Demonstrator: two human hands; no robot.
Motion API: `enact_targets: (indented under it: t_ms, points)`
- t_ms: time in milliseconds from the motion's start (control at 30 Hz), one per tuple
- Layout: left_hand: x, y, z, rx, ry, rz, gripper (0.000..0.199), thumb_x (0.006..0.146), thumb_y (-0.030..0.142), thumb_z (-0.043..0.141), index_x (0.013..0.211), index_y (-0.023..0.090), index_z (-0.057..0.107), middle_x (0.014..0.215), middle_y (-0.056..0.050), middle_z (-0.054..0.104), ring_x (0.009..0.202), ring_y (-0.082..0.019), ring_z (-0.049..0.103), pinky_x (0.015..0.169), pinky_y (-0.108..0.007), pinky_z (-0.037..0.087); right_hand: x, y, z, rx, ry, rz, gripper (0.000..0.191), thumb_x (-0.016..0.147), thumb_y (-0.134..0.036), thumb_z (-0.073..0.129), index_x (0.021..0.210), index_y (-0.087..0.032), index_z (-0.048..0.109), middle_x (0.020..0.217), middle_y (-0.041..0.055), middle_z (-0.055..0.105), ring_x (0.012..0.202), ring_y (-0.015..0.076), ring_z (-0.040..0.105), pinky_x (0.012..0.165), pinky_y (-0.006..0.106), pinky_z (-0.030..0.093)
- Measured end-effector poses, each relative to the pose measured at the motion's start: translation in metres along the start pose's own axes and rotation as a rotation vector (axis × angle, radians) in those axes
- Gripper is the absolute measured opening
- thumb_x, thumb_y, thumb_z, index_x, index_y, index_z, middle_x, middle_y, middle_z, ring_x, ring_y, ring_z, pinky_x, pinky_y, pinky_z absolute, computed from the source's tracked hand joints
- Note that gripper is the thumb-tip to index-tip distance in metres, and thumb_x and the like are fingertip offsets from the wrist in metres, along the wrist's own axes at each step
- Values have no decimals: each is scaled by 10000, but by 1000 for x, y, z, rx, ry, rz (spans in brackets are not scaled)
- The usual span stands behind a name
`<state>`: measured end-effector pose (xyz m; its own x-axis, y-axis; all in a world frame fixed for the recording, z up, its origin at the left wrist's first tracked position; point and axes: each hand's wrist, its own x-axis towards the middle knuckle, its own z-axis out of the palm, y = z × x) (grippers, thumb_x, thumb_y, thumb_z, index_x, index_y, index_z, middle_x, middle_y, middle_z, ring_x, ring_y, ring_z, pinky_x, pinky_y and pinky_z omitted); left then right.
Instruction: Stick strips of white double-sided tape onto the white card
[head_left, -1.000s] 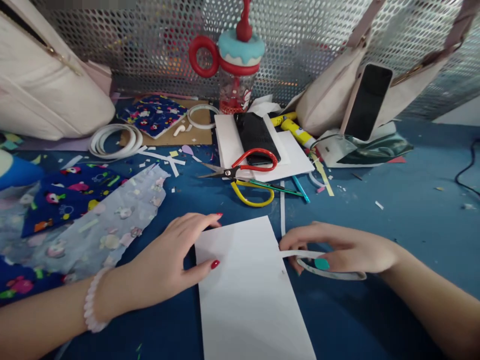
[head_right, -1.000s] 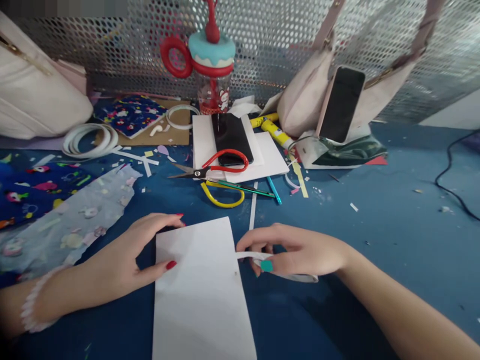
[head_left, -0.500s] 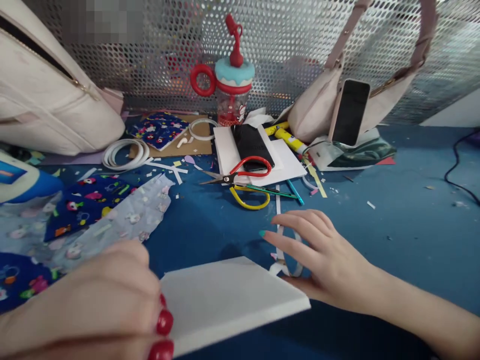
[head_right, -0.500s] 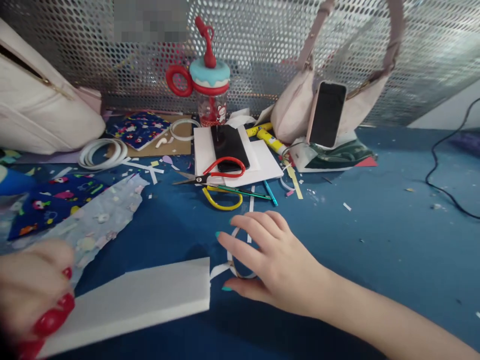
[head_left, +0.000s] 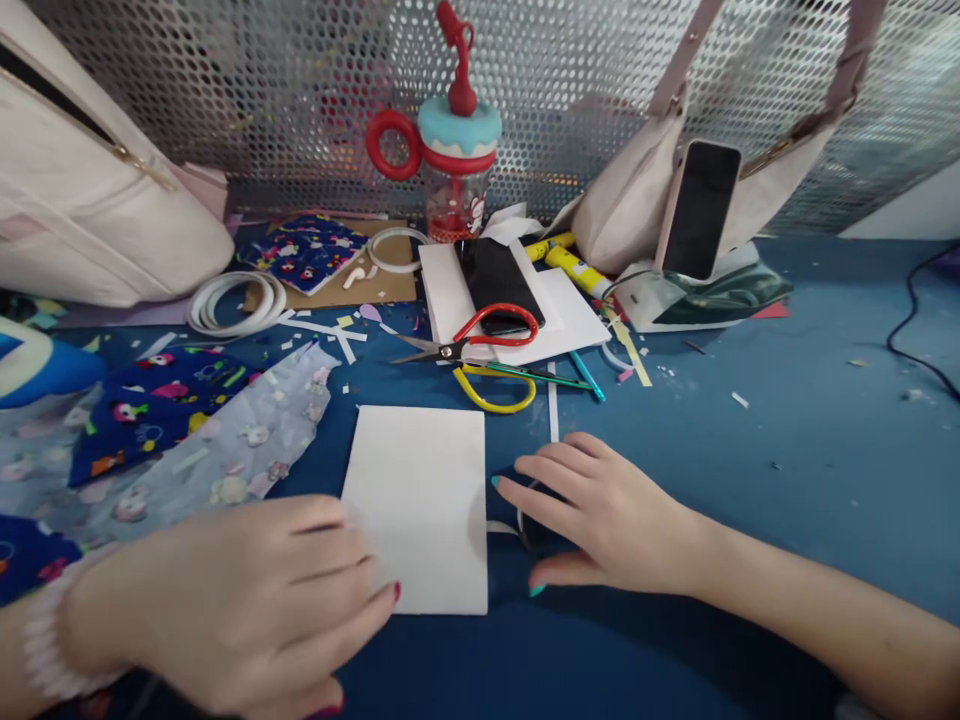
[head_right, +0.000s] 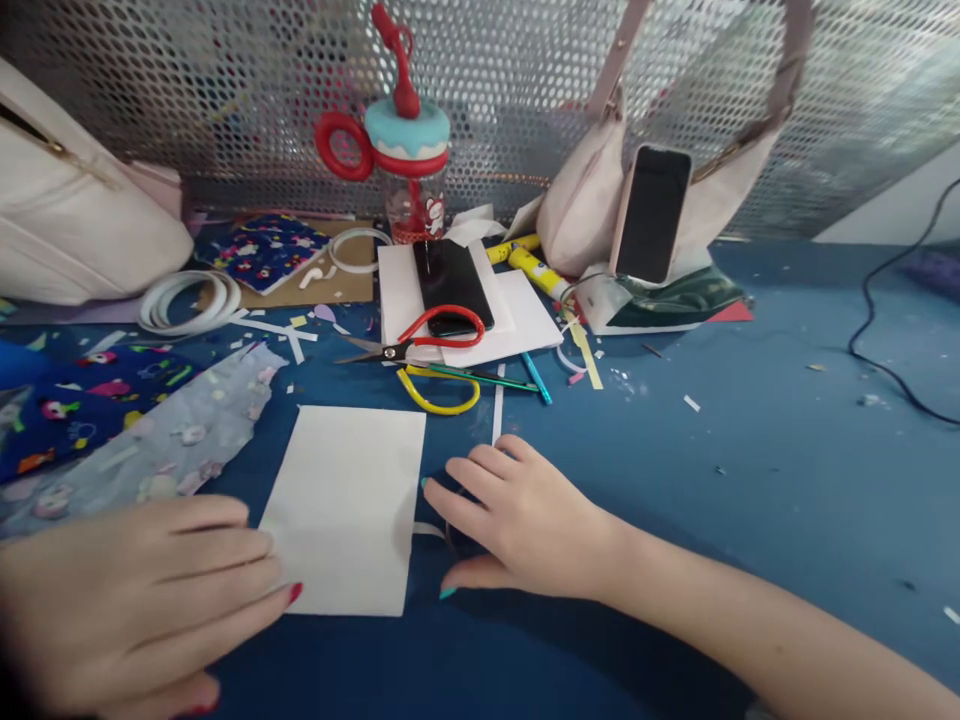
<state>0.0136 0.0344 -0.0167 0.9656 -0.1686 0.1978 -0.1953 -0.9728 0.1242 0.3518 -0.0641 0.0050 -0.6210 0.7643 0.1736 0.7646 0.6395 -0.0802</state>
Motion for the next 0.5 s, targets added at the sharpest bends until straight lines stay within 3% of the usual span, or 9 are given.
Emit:
enact_targets:
  t_ms: [33,133,200,367,500]
  points:
    - [24,-11,-11,-43,-12,43,306,948,401,502,1129,215,664,974,-31,734,850,-179,655,830,-343,520,0,0,1,30,9,-5,544,935,-582,427,1132,-115,624,980,156,676,800,222,601,707,364,436]
    - [63,-26,-22,-40,-86,-2,365,945,394,543,1258,213,594,1232,-46,663,1110,-212,592,932,-345,471,0,1,2,100,63,7,343,984,-351,403,1034,-110,642,881,119,675,737,186,604,654,321,431]
    - [64,-27,-19,-65,-128,-20,395,923,368,570,1293,231,570,1350,-38,590,1225,-226,524,1022,-361,422,0,1,2,146,51,3,261,967,-257,419,984,-126,645,838,92,661,721,171,600,642,304,427]
    - [49,-36,-17,-61,-165,8,378,888,227,534,1262,221,588,1367,-35,577,1252,-222,500,1098,-386,347,1,-5,1,245,-66,-80,215,948,-280,473,973,-151,645,830,71,632,718,164,570,652,305,434]
    - [49,-41,-22,-45,-63,-3,280,944,291,471,1157,212,635,1217,-38,672,1148,-205,567,1134,-398,278,0,-5,1,232,9,-59,230,956,-250,436,984,-150,641,885,89,655,769,172,588,679,314,465]
